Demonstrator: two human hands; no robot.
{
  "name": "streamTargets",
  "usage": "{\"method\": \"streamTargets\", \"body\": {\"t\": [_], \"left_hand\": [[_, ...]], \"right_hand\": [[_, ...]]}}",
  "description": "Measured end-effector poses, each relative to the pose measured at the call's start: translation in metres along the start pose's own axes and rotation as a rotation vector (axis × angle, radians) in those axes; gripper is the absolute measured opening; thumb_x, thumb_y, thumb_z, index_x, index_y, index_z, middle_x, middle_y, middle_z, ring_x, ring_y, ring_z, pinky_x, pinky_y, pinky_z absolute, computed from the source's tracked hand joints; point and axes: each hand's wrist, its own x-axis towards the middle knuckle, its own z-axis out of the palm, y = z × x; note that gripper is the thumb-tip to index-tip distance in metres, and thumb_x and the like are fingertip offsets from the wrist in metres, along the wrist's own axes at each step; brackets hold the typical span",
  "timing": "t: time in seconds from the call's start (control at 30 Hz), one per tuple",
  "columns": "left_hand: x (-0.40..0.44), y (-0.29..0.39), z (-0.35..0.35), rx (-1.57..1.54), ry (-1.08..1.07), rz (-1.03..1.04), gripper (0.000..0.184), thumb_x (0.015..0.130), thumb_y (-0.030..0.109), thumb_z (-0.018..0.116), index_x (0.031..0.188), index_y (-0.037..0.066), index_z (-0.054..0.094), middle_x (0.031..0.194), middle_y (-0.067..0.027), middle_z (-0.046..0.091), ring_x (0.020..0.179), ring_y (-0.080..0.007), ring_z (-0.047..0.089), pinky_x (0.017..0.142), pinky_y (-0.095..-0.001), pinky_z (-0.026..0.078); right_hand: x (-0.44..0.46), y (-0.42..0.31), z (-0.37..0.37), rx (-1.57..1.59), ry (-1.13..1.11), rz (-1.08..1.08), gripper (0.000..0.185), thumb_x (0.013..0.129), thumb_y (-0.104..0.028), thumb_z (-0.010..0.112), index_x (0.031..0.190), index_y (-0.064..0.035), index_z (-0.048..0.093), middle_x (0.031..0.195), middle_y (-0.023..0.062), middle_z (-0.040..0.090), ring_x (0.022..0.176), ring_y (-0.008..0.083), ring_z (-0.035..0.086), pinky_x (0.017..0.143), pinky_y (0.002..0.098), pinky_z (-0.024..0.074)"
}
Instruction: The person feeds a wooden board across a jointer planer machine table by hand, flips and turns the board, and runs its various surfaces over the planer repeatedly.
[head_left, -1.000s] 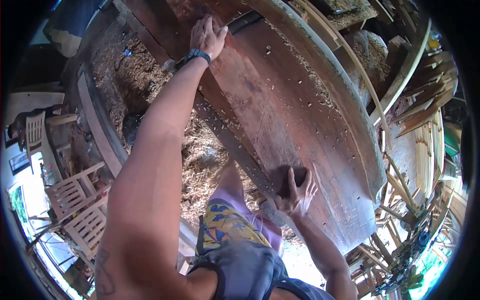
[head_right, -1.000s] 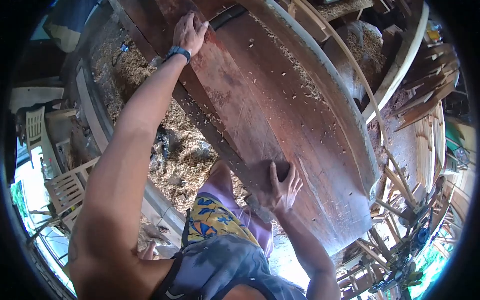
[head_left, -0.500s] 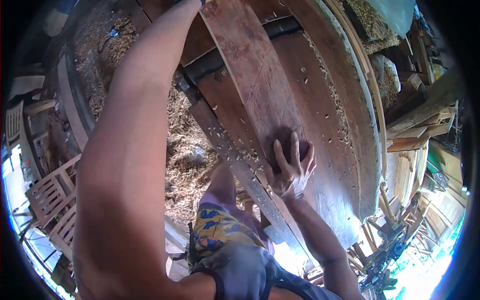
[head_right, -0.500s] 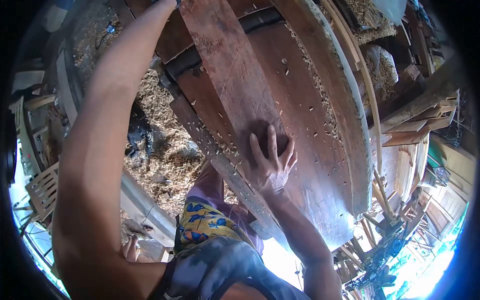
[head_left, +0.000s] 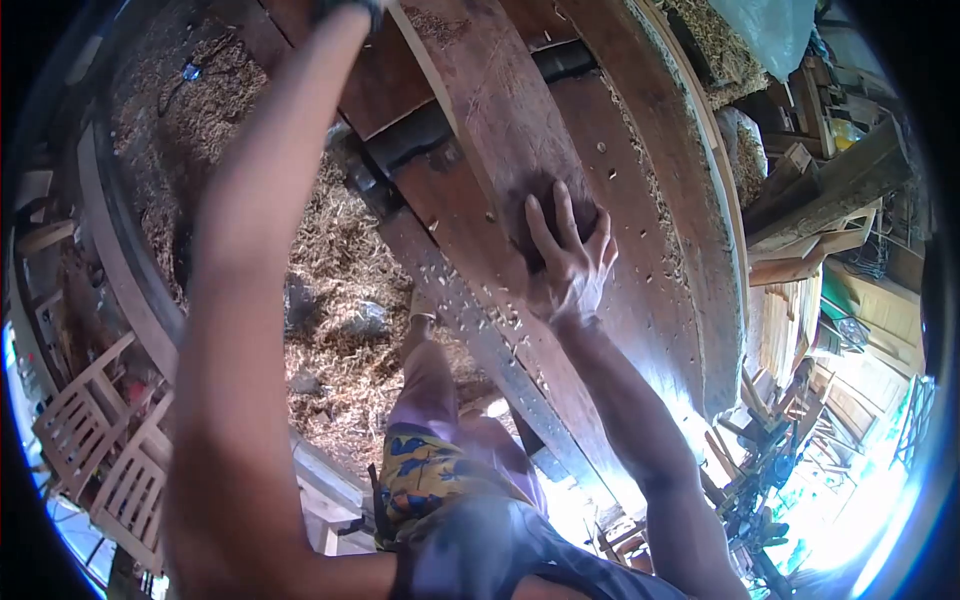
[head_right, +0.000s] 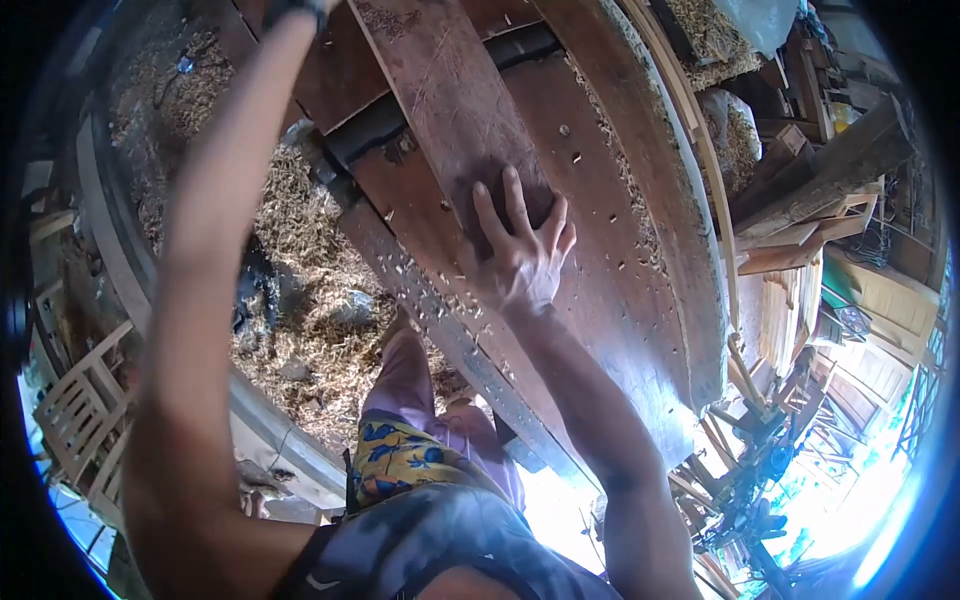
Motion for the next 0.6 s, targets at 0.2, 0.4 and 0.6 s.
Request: {"method": "streamTargets", "body": {"t": [0.2, 0.4, 0.6], "left_hand": [[-0.343, 0.021, -0.065, -0.133, 0.098, -0.283, 0.07, 0.106, 0.044, 0.058, 0.148, -0.009, 0.042, 0.146, -0.0293, 0.052, 0.138, -0.0374, 0.052, 0.117, -0.0452, 0.039], [-0.557, 0.087, -0.026, -0.05, -0.381, -0.672, 0.068, 0.108, 0.043, 0.046, 0.149, -0.011, 0.038, 0.133, -0.0365, 0.058, 0.126, -0.0474, 0.056, 0.109, -0.0569, 0.041], [-0.571, 0.085, -0.021, 0.253, -0.3, -0.448, 0.067, 0.107, 0.04, 0.046, 0.145, -0.015, 0.043, 0.128, -0.0357, 0.061, 0.122, -0.0483, 0.056, 0.113, -0.0565, 0.035]], "right_hand": [[0.0, 0.004, 0.004, -0.006, 0.007, -0.022, 0.068, 0.076, -0.04, 0.076, 0.141, -0.0305, 0.063, 0.159, 0.0043, 0.049, 0.132, 0.0597, 0.04, 0.105, 0.0695, 0.0356], [0.008, 0.0, 0.007, -0.041, -0.054, 0.005, 0.068, 0.083, -0.045, 0.069, 0.149, -0.032, 0.056, 0.165, 0.0031, 0.041, 0.135, 0.0633, 0.036, 0.107, 0.0722, 0.0335], [0.065, -0.021, 0.017, -0.068, -0.093, 0.023, 0.067, 0.091, -0.05, 0.061, 0.154, -0.0317, 0.049, 0.167, 0.0023, 0.036, 0.137, 0.067, 0.032, 0.107, 0.0756, 0.0321]]}}
